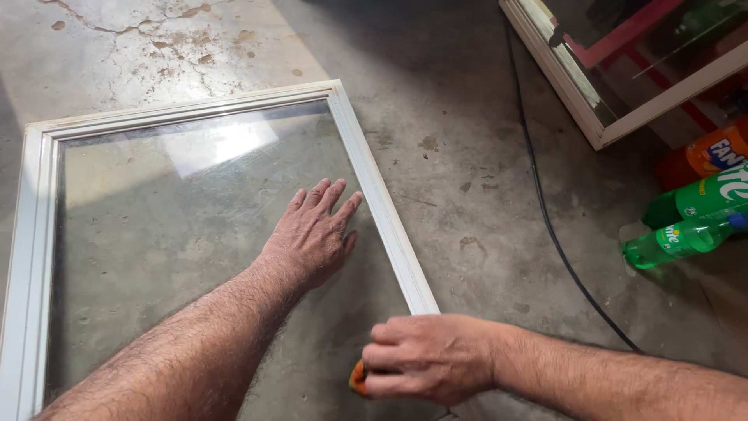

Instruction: Cleaning the glass panels of a chest freezer unit.

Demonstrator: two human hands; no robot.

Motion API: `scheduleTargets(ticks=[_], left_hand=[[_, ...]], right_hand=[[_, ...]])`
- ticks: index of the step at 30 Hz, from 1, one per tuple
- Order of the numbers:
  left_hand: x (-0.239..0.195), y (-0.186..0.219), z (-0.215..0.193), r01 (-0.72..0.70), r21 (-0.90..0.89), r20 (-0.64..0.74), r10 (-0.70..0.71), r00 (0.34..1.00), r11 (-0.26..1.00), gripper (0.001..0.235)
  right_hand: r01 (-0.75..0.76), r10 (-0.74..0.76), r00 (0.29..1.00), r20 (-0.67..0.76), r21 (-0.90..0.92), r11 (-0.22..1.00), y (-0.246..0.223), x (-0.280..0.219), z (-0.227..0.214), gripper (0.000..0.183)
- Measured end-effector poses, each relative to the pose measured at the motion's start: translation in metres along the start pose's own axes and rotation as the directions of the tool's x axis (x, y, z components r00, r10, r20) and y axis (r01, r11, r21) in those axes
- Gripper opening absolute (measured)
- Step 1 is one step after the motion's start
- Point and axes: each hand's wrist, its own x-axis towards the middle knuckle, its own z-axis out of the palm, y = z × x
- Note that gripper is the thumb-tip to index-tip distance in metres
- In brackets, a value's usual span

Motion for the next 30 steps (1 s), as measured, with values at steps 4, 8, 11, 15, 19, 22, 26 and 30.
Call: scheduleTargets(ticks=[4,8,11,15,19,22,26,30], left_hand=[[-0.006,0.002,0.007,-0.038,-0.006,-0.068,0.038,0.997,0.999,0.066],[-0.001,0.005,0.008,-0.042,0.014,-0.048,0.042,0.998,0.999,0.066],[-0.003,0.001,0.003,-0.019,0.01,0.02,0.019,1.0,1.0,0.066],[-0.002,0.004,0.01,-0.032,0.021,-0.039,0.033,0.999,0.999,0.063],[0.008,-0.009,0.021,-0.051,-0.04,-0.133,0.046,0.99,0.998,0.056],[0.009,-0.018,0.001,0.063,-0.099,-0.08,-0.071,0.994,0.993,0.077],[0.01,-0.036,-0.012,0.073,-0.149,-0.037,-0.079,0.996,0.986,0.074],[0.035,-0.065,0.014,0.076,-0.231,-0.177,-0.119,0.977,0.97,0.054]], right_hand=[[-0.31,0.301,0.951,-0.073,-0.208,0.928,0.0,0.004,0.001,0.019],[0.064,-0.064,0.998,0.011,0.017,0.998,-0.024,0.006,0.006,0.018],[0.09,-0.09,0.996,-0.014,0.051,0.995,0.0,0.008,-0.002,0.018],[-0.28,0.25,0.953,-0.173,-0.177,0.944,0.019,0.019,-0.008,0.023],[-0.073,0.056,0.994,-0.094,-0.197,0.978,0.05,0.03,-0.007,0.023],[-0.275,0.215,0.939,-0.268,-0.211,0.938,0.099,0.034,-0.012,0.037],[-0.505,0.449,0.858,-0.251,-0.252,0.825,0.139,0.039,-0.011,0.031],[-0.568,0.473,0.808,-0.35,-0.255,0.782,0.179,0.059,-0.017,0.038]])
